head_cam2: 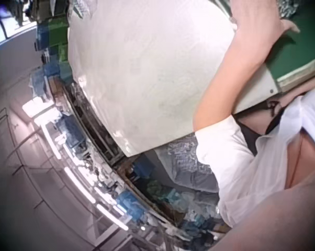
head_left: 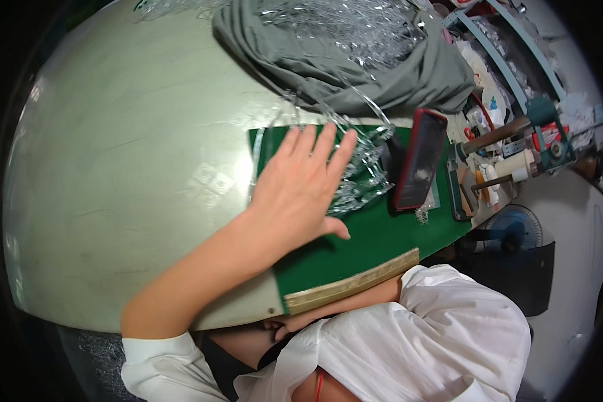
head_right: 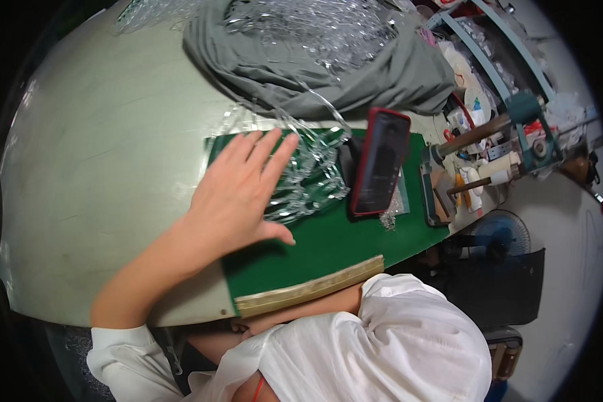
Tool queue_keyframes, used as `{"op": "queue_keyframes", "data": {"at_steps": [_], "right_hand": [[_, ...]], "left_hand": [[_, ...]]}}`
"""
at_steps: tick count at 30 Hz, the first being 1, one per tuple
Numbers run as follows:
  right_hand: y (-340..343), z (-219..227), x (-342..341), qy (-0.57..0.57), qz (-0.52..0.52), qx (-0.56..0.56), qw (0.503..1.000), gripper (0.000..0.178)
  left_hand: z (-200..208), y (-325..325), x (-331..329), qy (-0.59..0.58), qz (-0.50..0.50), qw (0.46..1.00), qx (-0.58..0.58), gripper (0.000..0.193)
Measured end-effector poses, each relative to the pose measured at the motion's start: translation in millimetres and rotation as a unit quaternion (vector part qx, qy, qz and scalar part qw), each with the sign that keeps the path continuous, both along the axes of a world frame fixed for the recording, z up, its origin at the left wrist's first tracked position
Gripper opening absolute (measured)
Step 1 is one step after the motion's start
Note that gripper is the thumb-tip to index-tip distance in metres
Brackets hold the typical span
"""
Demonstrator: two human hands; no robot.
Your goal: The person assembles clear eyeglass frames by inserting small metal components into the frame arms. They handle multiple frames one at a time, pick up tiny parts from the table, and place completed frames aside.
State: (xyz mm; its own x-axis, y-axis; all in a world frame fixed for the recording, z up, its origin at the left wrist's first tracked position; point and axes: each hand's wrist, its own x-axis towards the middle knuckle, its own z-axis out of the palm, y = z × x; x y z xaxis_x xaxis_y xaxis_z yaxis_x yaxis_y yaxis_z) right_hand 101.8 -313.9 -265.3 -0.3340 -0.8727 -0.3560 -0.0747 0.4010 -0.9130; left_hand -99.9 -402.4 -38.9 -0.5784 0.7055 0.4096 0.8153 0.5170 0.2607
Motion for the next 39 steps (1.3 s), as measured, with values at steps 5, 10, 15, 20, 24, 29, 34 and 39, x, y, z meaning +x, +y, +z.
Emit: {"op": "queue_keyframes", "data": {"at_steps": [5,10,15,20,24,29,34,39], "right_hand": [[37.6,18.8,4.6,-0.091,0.014,-0.058,0.994,0.039],[134.7,85.2,14.4,-0.100,0.045,-0.162,0.981,0.040],[255.3,239.1,-15.2,0.058,0.133,-0.273,0.951,0.032],[305.5,348.4,-125.1,0.272,-0.322,-0.352,0.836,0.027],[303.3,331.5,-294.8,0.385,-0.446,-0.262,0.765,0.024],[291.6,268.2,-369.1,0.568,-0.235,0.083,0.784,0.022],[277.0,296.9,-351.1,0.457,-0.138,0.585,0.655,0.029],[420.6,274.4,-366.8,0.296,-0.364,0.719,0.513,0.033]], "left_hand": [[9.3,59.1,17.3,-0.049,0.090,0.986,-0.135,0.093],[33.0,49.0,47.0,-0.082,0.221,0.933,-0.272,0.072],[56.5,35.4,58.1,-0.112,0.218,0.928,-0.281,0.094],[97.3,69.6,56.5,-0.109,0.289,0.938,-0.158,0.072],[82.5,52.3,34.5,-0.071,0.238,0.964,-0.097,0.051],[62.9,39.5,-48.0,-0.037,0.152,0.986,-0.053,0.036],[5.7,32.6,-141.6,-0.052,0.083,0.978,-0.185,0.037],[-5.4,44.1,-158.8,-0.085,0.098,0.961,-0.245,0.034]]}}
